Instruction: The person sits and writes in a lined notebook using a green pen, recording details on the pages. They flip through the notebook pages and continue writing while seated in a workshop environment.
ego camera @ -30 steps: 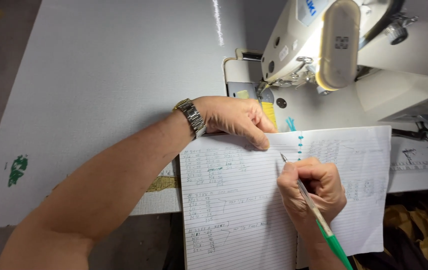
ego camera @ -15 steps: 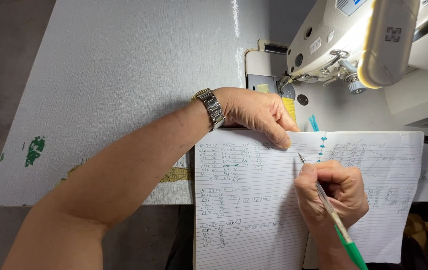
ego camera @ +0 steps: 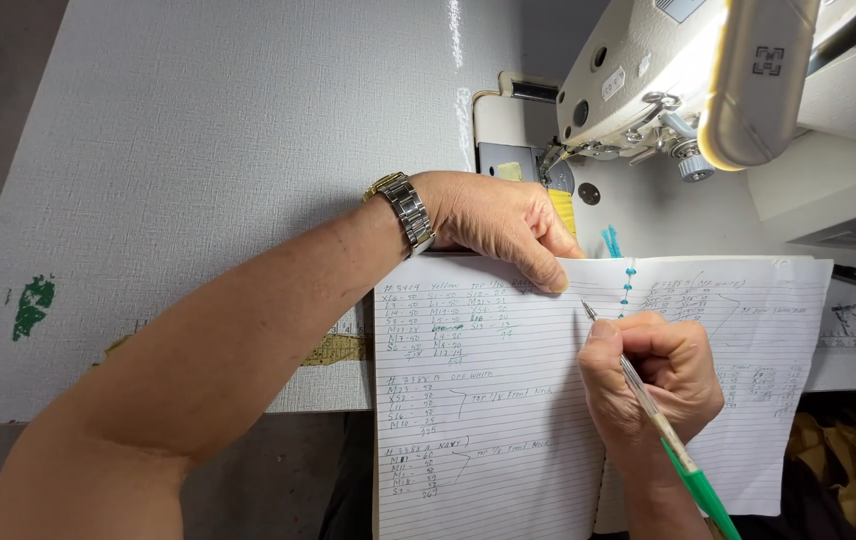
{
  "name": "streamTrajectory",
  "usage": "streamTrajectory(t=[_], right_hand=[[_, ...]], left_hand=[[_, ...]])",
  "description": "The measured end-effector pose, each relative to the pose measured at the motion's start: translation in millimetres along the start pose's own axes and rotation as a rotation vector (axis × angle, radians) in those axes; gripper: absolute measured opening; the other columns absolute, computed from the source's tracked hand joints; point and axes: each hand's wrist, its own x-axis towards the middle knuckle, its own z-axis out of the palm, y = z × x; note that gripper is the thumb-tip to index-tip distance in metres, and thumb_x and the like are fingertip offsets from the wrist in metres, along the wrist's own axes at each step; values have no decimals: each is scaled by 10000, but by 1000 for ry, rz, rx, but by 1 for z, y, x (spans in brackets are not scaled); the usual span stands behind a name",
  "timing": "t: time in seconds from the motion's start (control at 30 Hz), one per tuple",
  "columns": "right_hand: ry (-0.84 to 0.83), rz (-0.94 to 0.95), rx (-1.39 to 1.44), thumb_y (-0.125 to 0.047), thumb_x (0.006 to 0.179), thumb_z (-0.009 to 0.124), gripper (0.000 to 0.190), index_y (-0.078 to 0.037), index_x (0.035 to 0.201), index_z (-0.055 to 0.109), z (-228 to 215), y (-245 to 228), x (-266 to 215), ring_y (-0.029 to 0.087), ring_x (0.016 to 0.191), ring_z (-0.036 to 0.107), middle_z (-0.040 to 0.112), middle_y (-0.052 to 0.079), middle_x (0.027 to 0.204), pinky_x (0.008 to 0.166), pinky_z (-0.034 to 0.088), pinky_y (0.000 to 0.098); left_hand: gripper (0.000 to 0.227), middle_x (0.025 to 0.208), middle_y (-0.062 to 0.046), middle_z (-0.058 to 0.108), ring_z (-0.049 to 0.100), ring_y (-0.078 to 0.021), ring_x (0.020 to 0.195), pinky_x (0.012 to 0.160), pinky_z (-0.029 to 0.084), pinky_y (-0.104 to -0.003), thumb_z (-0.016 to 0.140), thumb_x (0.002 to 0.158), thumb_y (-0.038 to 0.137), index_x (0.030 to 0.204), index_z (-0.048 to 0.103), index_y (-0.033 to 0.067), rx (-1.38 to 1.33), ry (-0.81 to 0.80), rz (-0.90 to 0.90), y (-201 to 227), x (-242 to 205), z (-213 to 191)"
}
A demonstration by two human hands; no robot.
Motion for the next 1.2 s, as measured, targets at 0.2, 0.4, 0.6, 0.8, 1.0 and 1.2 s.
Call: streamTrajectory(t=[0.2,0.4,0.6,0.8,1.0,1.2], right_hand=[[-89,-84,40,74,728,622,189,-30,628,500,-2,2,1,58,610,457,561,7,659,508,286,173],[-19,-23,17,20,751,626,196,-90,662,491,-1,-1,-3,49,648,488,587,-20,691,571,327,165],[7,-31,-31,5,802,657,238,-101,661,498,0,3,-4,37,620,453,577,-39,689,555,289,173],[-12,-27,1,43,770,633,216,-64,627,511,-1,4,-2,47,616,455,571,-27,687,546,281,171],[-45,-55,79,83,820,621,226,-25,669,493,-3,6,-3,78,622,428,539,23,708,558,270,200],[-56,-22,-38,39,867,647,270,-42,648,512,-4,-3,-2,46,621,380,526,-35,693,564,257,201]], left_hand=[[307,897,-95,790,712,-131,693,587,586,-240,720,852,126,1129,784,9,32,34,-28,6,-4,2],[335,877,-91,783,705,-131,673,572,575,-242,726,850,153,1148,780,12,-1,-3,-18,3,-1,0],[271,859,-91,779,711,-140,670,568,584,-248,713,852,120,1077,784,-13,0,-2,-10,2,-1,0],[299,911,-114,795,728,-146,693,588,606,-251,732,847,117,1117,777,-4,-10,6,-7,3,-2,0],[331,979,-120,802,749,-156,757,651,634,-265,730,840,121,1143,766,-6,0,-13,18,2,-2,0],[317,885,-76,801,727,-111,682,590,607,-226,731,825,126,1111,787,0,69,1,52,3,-2,1]])
